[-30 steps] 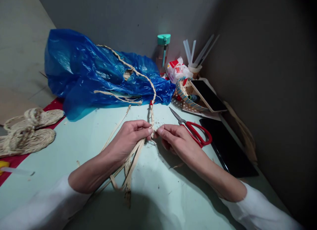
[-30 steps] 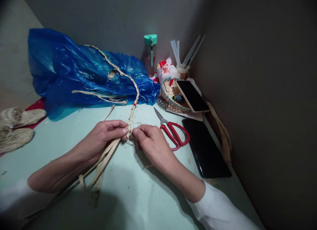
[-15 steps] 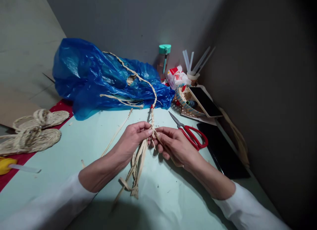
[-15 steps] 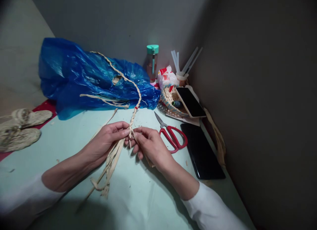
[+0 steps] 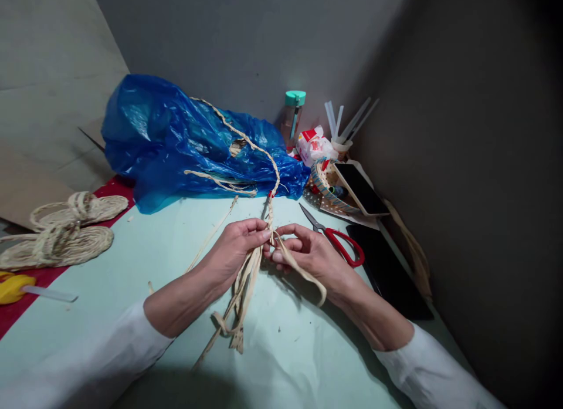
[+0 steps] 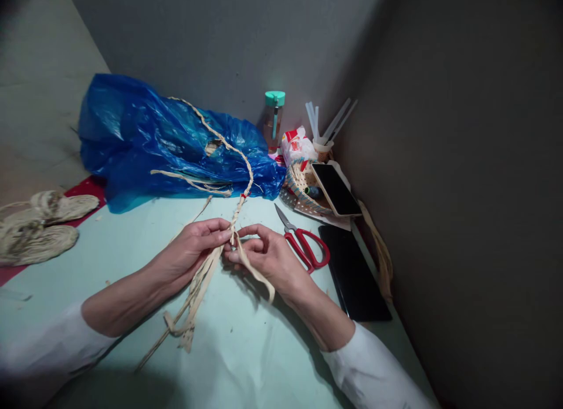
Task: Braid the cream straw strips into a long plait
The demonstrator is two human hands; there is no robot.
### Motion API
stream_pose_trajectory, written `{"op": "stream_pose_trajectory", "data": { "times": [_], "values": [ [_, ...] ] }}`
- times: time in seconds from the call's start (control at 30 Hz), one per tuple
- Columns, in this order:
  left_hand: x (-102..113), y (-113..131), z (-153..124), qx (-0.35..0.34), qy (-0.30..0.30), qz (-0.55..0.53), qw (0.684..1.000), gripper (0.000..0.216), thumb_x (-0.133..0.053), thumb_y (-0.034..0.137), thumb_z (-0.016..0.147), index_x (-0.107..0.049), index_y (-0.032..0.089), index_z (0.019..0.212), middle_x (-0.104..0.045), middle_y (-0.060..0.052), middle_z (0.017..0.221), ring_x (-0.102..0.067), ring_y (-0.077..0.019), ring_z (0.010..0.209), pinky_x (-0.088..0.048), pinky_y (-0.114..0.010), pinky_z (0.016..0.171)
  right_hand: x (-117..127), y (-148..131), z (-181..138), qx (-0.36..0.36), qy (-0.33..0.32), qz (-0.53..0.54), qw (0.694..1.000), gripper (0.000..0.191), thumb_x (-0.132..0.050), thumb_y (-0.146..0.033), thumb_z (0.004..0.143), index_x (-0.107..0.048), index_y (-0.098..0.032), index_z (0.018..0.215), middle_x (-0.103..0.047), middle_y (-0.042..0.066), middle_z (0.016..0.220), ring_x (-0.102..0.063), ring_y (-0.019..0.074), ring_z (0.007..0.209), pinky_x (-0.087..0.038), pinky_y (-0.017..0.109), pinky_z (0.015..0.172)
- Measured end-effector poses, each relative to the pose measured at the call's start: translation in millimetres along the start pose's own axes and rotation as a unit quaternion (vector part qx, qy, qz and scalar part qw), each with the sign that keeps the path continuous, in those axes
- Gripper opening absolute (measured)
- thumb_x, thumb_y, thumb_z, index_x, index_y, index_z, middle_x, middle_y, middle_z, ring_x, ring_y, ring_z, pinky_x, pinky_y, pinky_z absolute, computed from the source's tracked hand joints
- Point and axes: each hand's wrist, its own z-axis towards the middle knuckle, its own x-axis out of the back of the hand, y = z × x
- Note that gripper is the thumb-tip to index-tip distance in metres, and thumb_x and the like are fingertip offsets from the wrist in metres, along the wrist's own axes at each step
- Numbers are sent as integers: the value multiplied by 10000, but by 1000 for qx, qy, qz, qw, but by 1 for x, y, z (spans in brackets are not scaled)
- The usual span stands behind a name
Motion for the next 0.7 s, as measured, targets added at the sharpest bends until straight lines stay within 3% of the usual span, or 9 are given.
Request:
{"op": "stream_pose_trajectory", "data": {
  "times": [0.2,0.37,0.57,0.7],
  "values": [
    [5,-2,4,-19,-14,0,1000,115,-653,195,774,-581,112,805,-628,-31,640,-586,-98,599,-461,-211,645,2,6,4,54,62,0,997,292,-774,-343,680,-638,-144,845,-679,19,657,-596,102,566,-404,204,535],
    [1,2,2,-18,-8,-2,1000,99,-659,176,754,-598,101,775,-643,-37,660,-591,-99,607,-471,-210,648,-1,2,1,103,116,-70,985,226,-741,-344,705,-644,-147,760,-655,10,665,-579,111,585,-422,226,563],
    [0,1,-1,5,9,18,1000,105,-667,188,722,-606,106,749,-658,-49,709,-602,-124,646,-465,-255,684,2,-3,-6,171,161,-274,933,190,-616,-335,835,-619,-162,755,-645,13,713,-569,126,636,-420,241,600],
    [-1,2,-3,-16,36,111,993,100,-644,207,729,-597,123,700,-610,-13,624,-542,-107,598,-412,-244,644,9,-10,-10,223,194,-291,910,159,-533,-320,902,-571,-184,830,-676,26,814,-640,160,787,-461,283,760]
  ]
}}
